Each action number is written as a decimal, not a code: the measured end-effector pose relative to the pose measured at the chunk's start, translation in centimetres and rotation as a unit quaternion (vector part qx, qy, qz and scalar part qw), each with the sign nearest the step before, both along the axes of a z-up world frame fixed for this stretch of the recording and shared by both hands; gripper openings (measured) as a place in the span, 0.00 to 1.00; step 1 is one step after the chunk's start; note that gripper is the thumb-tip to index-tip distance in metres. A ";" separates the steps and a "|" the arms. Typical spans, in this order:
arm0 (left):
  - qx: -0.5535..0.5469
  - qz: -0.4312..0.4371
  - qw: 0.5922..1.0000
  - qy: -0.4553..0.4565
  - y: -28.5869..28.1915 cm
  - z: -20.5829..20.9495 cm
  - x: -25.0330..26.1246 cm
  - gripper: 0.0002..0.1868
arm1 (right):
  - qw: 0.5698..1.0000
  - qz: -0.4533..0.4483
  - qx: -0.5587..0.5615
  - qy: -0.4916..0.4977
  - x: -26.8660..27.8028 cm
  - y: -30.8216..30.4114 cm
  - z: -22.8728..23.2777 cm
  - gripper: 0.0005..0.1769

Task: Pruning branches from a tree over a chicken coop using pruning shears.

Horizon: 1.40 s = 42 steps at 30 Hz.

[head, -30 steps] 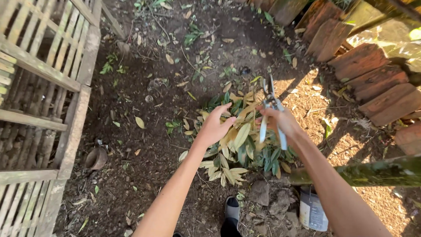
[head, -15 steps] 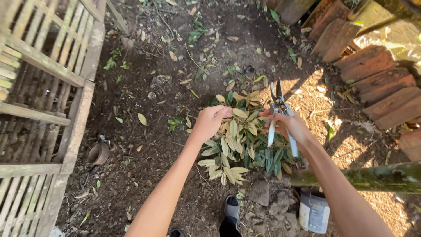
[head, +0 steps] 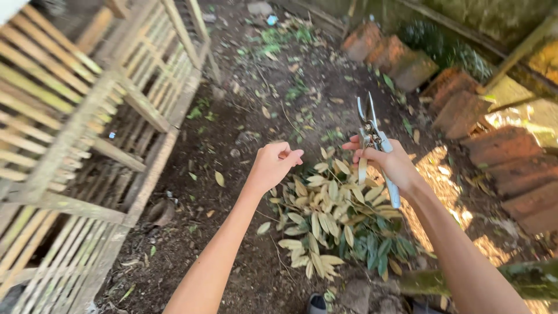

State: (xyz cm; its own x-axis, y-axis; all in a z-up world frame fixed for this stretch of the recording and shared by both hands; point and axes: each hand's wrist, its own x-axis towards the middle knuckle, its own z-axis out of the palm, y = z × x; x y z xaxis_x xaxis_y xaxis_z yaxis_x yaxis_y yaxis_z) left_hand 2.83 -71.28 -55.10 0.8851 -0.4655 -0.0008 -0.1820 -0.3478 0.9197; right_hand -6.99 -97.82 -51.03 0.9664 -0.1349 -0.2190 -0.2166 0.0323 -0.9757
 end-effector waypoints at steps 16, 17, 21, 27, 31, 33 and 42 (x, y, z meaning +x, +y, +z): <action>-0.087 0.074 0.984 -0.138 17.8 18.2 -5.7 0.28 | 0.974 0.139 -0.012 -0.180 -1.0 17.2 15.7 0.25; -0.116 0.067 0.980 -0.150 19.2 18.7 -5.7 0.29 | 0.969 0.146 -0.025 -0.197 -1.1 18.4 16.6 0.24; -0.202 0.044 0.961 -0.184 24.7 21.5 -7.2 0.30 | 0.952 0.166 -0.068 -0.249 -1.5 22.9 19.8 0.24; -0.191 0.093 0.953 -0.217 31.6 26.3 -12.3 0.31 | 0.933 0.203 -0.112 -0.275 -2.7 29.7 22.6 0.23; -0.182 0.122 0.944 -0.245 36.2 27.4 -14.5 0.33 | 0.931 0.224 -0.098 -0.271 -3.7 34.3 24.0 0.23; -0.179 0.133 0.941 -0.255 38.3 27.7 -15.4 0.34 | 0.926 0.223 -0.117 -0.281 -4.0 36.3 24.5 0.23; -0.154 0.196 0.922 -0.298 46.7 31.3 -21.7 0.32 | 0.898 0.275 -0.078 -0.335 -5.4 43.2 26.9 0.23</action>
State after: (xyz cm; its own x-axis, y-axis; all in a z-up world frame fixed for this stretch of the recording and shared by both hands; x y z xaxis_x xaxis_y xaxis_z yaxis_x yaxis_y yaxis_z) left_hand -18.90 -24.59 -23.84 0.7861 -0.0067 0.6180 -0.6022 -0.2335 0.7635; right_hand -12.36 -54.61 -24.10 0.8039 0.4254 0.4157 0.4789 -0.0485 -0.8765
